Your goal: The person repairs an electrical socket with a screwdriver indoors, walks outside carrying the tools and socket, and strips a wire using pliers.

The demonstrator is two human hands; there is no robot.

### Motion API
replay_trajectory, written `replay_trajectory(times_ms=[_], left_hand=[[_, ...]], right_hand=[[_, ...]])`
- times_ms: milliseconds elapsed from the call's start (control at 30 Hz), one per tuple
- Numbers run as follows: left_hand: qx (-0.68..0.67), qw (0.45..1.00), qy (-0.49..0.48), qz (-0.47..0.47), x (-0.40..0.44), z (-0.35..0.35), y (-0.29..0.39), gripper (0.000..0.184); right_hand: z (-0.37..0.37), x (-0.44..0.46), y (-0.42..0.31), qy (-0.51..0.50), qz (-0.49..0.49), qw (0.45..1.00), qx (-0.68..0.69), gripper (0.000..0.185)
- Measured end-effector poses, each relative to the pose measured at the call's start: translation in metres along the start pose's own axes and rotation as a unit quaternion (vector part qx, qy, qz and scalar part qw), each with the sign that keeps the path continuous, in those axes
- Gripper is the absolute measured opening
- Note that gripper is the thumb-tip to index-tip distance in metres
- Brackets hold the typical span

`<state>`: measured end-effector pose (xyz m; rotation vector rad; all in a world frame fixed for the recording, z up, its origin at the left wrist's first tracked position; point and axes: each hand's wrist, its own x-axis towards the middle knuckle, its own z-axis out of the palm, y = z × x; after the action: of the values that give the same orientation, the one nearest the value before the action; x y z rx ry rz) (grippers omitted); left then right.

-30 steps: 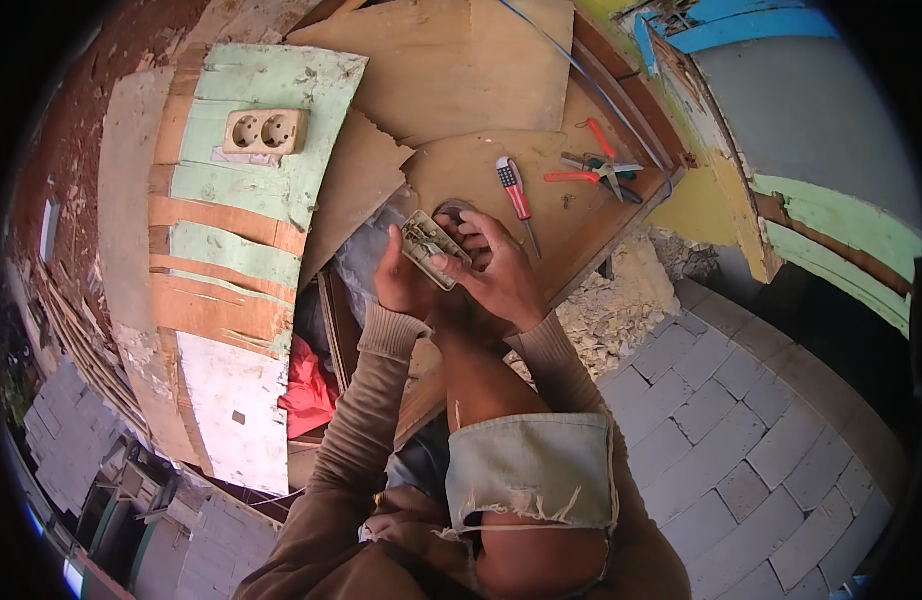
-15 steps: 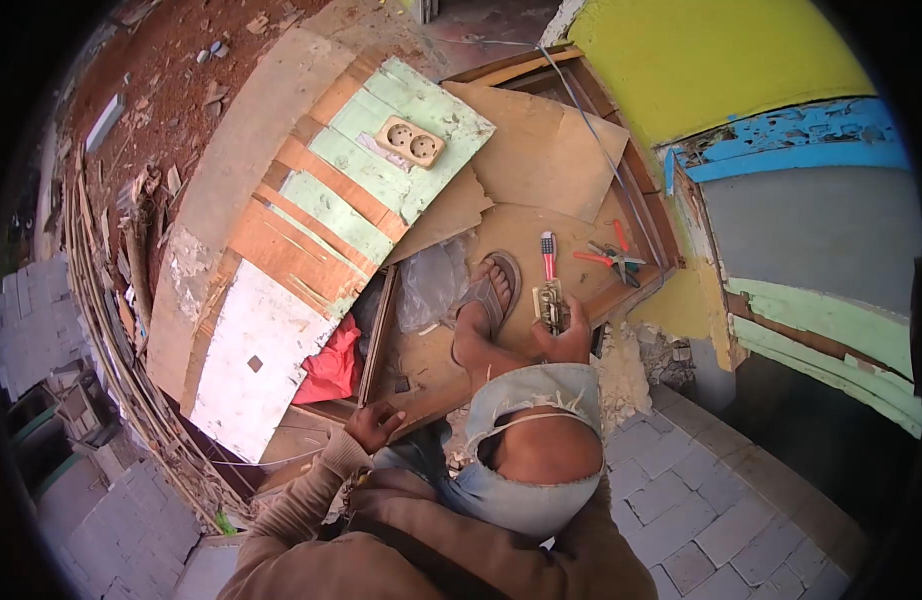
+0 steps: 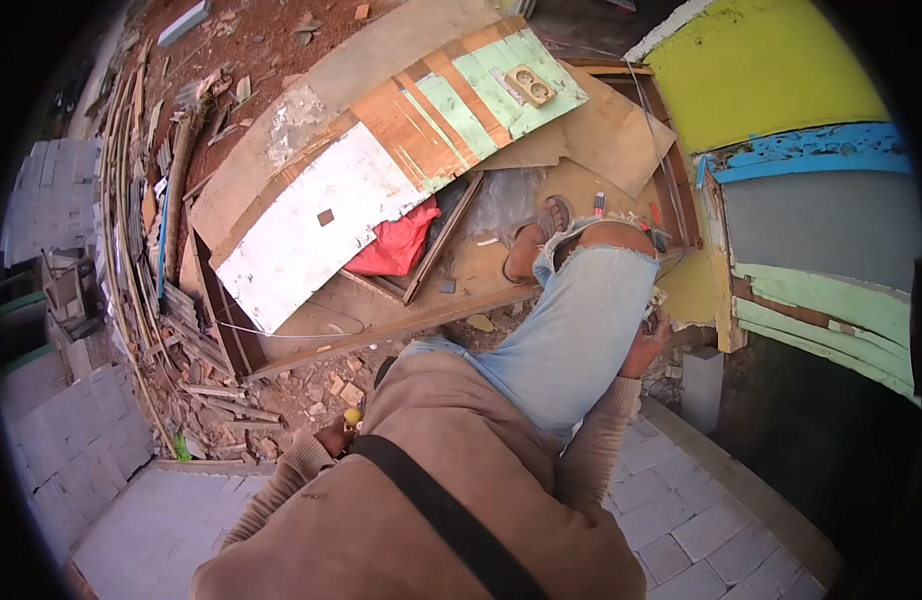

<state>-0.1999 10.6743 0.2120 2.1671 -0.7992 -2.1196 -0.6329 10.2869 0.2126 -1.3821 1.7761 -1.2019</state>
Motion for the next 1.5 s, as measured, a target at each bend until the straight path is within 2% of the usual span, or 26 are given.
replay_trajectory(times_ms=[100,167,200,233,300,333,500,567,600,667,733,767,800,900,967,1033,1067,1133,1167,1233,1267,1333,1367,1433,1467,1500], left_hand=[[0.016,1.000,0.010,0.001,-0.012,0.028,-0.038,0.060],[0.027,0.999,0.028,0.005,-0.015,0.038,-0.054,0.060],[0.033,0.999,0.036,0.003,-0.018,0.041,-0.062,0.060],[0.039,0.998,0.047,0.002,-0.019,0.044,-0.068,0.060],[0.049,0.997,0.066,-0.001,-0.023,0.049,-0.082,0.059],[0.057,0.995,0.077,0.004,-0.020,0.049,-0.087,0.059],[0.136,0.975,0.166,0.060,0.033,0.029,-0.087,0.059],[0.205,0.944,0.229,0.116,0.069,0.008,-0.064,0.059],[0.245,0.920,0.269,0.149,0.086,-0.004,-0.049,0.059],[0.229,0.896,0.320,0.205,0.128,-0.031,-0.009,0.059],[0.048,0.913,0.303,0.270,0.170,-0.064,0.067,0.056],[-0.142,0.911,0.256,0.291,0.178,-0.066,0.105,0.053],[-0.204,0.874,0.219,0.382,0.135,-0.072,0.186,0.056],[-0.213,0.766,0.128,0.593,0.060,-0.084,0.357,0.086],[-0.313,0.712,-0.005,0.629,0.022,-0.085,0.441,0.098],[-0.322,0.622,-0.124,0.703,0.022,-0.088,0.496,0.094],[-0.309,0.649,-0.121,0.685,0.006,-0.086,0.514,0.079],[-0.366,0.663,-0.131,0.639,0.017,-0.084,0.532,0.073],[-0.425,0.676,-0.128,0.588,0.024,-0.086,0.539,0.068],[-0.454,0.689,-0.147,0.545,0.021,-0.092,0.540,0.060],[-0.430,0.690,-0.144,0.564,0.046,-0.107,0.535,0.058],[-0.415,0.698,-0.121,0.570,0.088,-0.150,0.531,0.054],[-0.421,0.709,-0.103,0.556,0.091,-0.175,0.531,0.052],[-0.399,0.702,-0.079,0.584,0.110,-0.229,0.542,0.051],[-0.405,0.693,-0.065,0.593,0.109,-0.249,0.550,0.052],[-0.405,0.688,-0.048,0.600,0.101,-0.267,0.561,0.052]], right_hand=[[-0.022,-0.015,-0.020,0.036,-0.018,0.999,-0.020,0.046],[-0.034,0.000,-0.024,0.063,-0.006,0.996,0.065,0.047],[-0.037,0.012,-0.012,0.086,-0.030,0.994,0.055,0.043],[-0.033,0.017,-0.025,0.086,-0.034,0.994,0.059,0.043],[-0.026,0.030,-0.056,0.076,0.029,0.982,0.170,0.041],[-0.018,0.037,-0.061,0.083,0.009,0.979,0.184,0.039],[0.035,0.076,-0.099,0.017,0.000,0.946,0.324,0.033],[0.043,0.087,-0.130,-0.020,0.026,0.942,0.334,0.034],[0.046,0.095,-0.143,-0.025,-0.002,0.947,0.320,0.036],[0.057,0.117,-0.153,-0.032,-0.083,0.956,0.281,0.043],[0.065,0.140,-0.178,-0.051,-0.172,0.961,0.208,0.051],[0.061,0.132,-0.207,-0.074,-0.194,0.966,0.154,0.055],[0.064,0.126,-0.228,-0.104,-0.222,0.962,0.120,0.057],[0.070,0.096,-0.280,-0.248,-0.279,0.928,-0.014,0.065],[0.088,0.084,-0.280,-0.291,-0.351,0.886,-0.081,0.069],[0.090,0.070,-0.294,-0.305,-0.367,0.870,-0.124,0.072],[0.089,0.073,-0.290,-0.295,-0.360,0.875,-0.130,0.072],[0.086,0.088,-0.288,-0.226,-0.466,0.847,-0.120,0.078],[0.078,0.101,-0.286,-0.219,-0.466,0.848,-0.125,0.078],[0.049,0.135,-0.277,-0.122,-0.453,0.874,-0.126,0.082],[0.023,0.161,-0.280,-0.060,-0.427,0.888,-0.159,0.078],[-0.045,0.227,-0.289,0.142,-0.395,0.875,-0.241,0.074],[-0.086,0.254,-0.307,0.251,-0.360,0.850,-0.290,0.078],[-0.180,0.314,-0.349,0.411,-0.329,0.750,-0.402,0.083],[-0.230,0.344,-0.382,0.490,-0.314,0.677,-0.450,0.086],[-0.274,0.359,-0.425,0.536,-0.282,0.647,-0.463,0.089]])
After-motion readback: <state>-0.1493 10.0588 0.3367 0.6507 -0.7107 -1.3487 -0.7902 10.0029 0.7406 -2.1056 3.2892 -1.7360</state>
